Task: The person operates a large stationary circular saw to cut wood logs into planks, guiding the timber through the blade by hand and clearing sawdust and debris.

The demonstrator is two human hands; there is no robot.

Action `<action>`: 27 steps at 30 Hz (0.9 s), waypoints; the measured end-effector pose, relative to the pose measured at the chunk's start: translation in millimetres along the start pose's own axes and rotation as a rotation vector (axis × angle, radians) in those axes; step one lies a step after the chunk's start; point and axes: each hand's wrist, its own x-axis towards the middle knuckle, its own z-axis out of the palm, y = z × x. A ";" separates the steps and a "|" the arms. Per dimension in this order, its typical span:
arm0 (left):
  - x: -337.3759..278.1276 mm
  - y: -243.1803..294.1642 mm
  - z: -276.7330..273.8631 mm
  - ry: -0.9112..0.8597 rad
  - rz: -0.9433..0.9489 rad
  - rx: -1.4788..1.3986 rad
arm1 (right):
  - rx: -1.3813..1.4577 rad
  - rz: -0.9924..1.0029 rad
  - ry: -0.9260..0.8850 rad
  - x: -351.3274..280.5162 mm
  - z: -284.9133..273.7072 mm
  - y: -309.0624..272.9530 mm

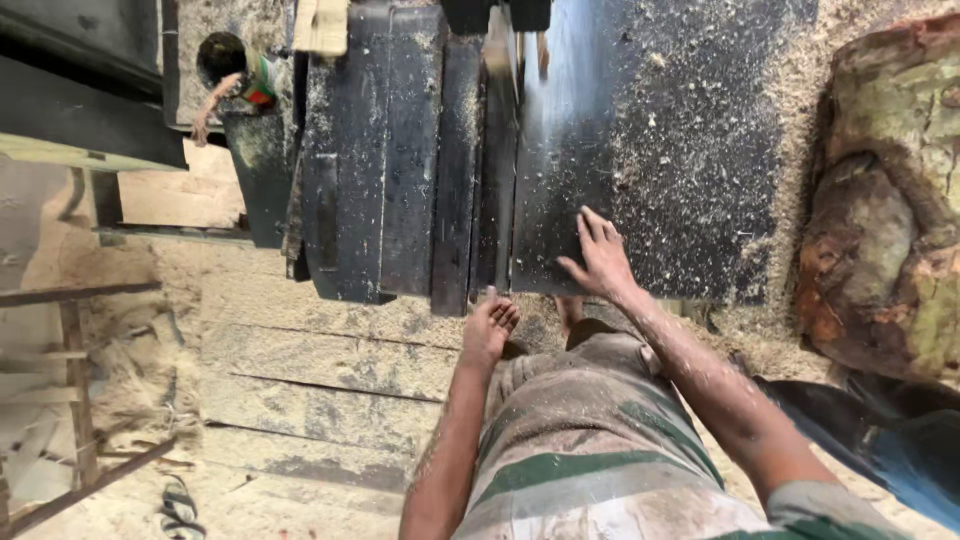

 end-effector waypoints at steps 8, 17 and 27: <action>37.9 -17.9 -47.2 0.023 -0.089 -0.317 | 0.596 0.041 -0.037 64.8 14.9 -111.0; -38.8 -24.9 -141.8 -0.208 0.109 0.455 | 0.932 0.361 0.046 27.1 30.2 -237.4; -4.9 84.6 -210.2 0.019 0.221 0.573 | 0.812 0.281 0.070 25.6 -11.2 -182.3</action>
